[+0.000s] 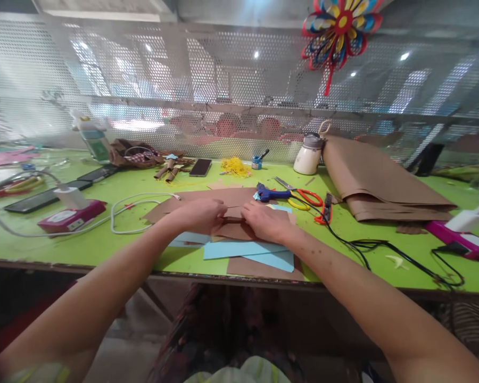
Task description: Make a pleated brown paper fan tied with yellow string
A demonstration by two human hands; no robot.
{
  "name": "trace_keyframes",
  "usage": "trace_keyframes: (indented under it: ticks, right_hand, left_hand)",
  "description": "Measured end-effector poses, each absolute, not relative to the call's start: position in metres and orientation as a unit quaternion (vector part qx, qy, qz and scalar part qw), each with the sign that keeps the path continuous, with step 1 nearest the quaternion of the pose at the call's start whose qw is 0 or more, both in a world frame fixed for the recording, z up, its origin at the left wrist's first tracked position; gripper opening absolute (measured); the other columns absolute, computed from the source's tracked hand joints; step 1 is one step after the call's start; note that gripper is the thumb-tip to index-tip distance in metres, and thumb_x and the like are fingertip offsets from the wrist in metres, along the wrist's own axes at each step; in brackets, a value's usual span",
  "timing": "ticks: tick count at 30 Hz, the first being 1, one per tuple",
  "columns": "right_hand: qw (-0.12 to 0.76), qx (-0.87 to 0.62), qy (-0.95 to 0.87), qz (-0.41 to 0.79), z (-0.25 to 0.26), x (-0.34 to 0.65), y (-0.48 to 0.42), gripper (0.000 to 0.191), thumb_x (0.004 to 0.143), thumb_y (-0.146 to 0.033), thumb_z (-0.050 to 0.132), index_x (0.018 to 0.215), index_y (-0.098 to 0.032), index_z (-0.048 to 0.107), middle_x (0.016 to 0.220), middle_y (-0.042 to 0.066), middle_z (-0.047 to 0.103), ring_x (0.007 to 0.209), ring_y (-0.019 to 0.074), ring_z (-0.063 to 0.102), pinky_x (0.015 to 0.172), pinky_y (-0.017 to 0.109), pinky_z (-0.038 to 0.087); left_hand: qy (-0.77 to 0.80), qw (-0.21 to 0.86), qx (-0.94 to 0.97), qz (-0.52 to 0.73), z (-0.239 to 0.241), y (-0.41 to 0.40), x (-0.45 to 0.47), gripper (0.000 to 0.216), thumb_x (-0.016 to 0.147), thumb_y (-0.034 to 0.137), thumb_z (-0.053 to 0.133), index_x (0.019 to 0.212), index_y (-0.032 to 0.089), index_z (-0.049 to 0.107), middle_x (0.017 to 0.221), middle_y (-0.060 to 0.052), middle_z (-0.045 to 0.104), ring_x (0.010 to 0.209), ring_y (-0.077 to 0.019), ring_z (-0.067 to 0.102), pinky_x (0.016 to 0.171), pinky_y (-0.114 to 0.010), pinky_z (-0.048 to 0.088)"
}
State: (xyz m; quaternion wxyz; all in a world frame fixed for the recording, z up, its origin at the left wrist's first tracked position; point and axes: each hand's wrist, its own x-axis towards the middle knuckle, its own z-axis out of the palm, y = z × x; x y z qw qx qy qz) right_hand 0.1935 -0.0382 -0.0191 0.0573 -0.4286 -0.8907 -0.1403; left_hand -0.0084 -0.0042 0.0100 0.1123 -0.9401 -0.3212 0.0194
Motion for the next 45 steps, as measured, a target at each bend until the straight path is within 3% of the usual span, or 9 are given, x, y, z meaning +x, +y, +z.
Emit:
trace_keyframes:
  ticks: [11,19,23,26,33,40,45]
  right_hand:
    - [0.014,-0.416,-0.880,-0.229,-0.013,0.183,-0.060,0.020,0.090,-0.014,0.036,0.089,-0.014,0.056,0.088,0.011,0.055,0.078,0.0221,0.047,0.053,0.031,0.025]
    - [0.016,-0.393,-0.888,-0.238,-0.012,0.181,-0.061,0.017,0.089,-0.014,0.040,0.090,-0.014,0.057,0.087,0.010,0.056,0.077,0.0219,0.049,0.054,0.031,0.026]
    - [0.023,-0.408,-0.878,-0.250,-0.011,0.181,-0.064,0.020,0.089,-0.013,0.038,0.095,-0.013,0.057,0.088,0.011,0.057,0.077,0.0221,0.050,0.053,0.032,0.026]
    - [0.032,-0.418,-0.871,-0.257,-0.012,0.181,-0.063,0.023,0.089,-0.013,0.037,0.104,-0.013,0.055,0.092,0.012,0.057,0.082,0.0232,0.051,0.052,0.032,0.026]
    - [0.065,-0.477,-0.844,-0.236,-0.012,0.181,-0.059,0.021,0.090,-0.015,0.036,0.097,-0.017,0.055,0.092,0.009,0.055,0.075,0.0202,0.050,0.049,0.032,0.023]
    - [0.124,-0.421,-0.857,-0.271,-0.015,0.182,-0.053,0.022,0.090,-0.012,0.036,0.085,-0.014,0.056,0.087,0.009,0.052,0.081,0.0203,0.047,0.066,0.029,0.033]
    - [0.224,-0.419,-0.866,-0.155,-0.020,0.189,-0.042,0.020,0.090,-0.015,0.038,0.086,-0.013,0.058,0.090,0.010,0.053,0.084,0.0190,0.048,0.075,0.030,0.039]
  left_hand:
    - [-0.296,0.115,-0.948,0.036,0.010,-0.009,-0.009,0.024,0.079,0.029,0.048,0.088,0.013,0.063,0.086,-0.014,0.062,0.073,-0.0236,0.060,0.062,-0.031,0.043]
    - [-0.274,0.102,-0.956,0.012,0.008,0.000,-0.020,0.020,0.076,0.026,0.050,0.082,0.014,0.065,0.079,-0.011,0.062,0.070,-0.0204,0.057,0.063,-0.029,0.041]
    - [-0.300,-0.035,-0.953,-0.007,0.023,0.007,-0.011,0.021,0.072,0.026,0.054,0.084,0.016,0.068,0.078,-0.005,0.065,0.067,-0.0160,0.056,0.061,-0.025,0.039]
    - [-0.301,-0.147,-0.942,-0.037,0.022,0.017,0.003,0.025,0.077,0.026,0.049,0.089,0.017,0.068,0.076,-0.002,0.066,0.065,-0.0129,0.054,0.061,-0.022,0.038]
    - [-0.299,-0.224,-0.923,-0.089,-0.006,0.033,0.004,0.040,0.086,0.040,0.037,0.075,0.011,0.063,0.071,-0.003,0.061,0.062,-0.0117,0.048,0.058,-0.022,0.036]
    - [-0.309,-0.339,-0.880,-0.122,-0.005,0.030,-0.007,0.042,0.083,0.048,0.043,0.075,0.012,0.062,0.067,-0.001,0.056,0.061,-0.0115,0.044,0.054,-0.022,0.035]
    - [-0.311,-0.346,-0.874,-0.137,-0.004,0.024,-0.006,0.040,0.081,0.049,0.046,0.072,0.012,0.059,0.061,0.002,0.048,0.057,-0.0088,0.039,0.051,-0.021,0.031]
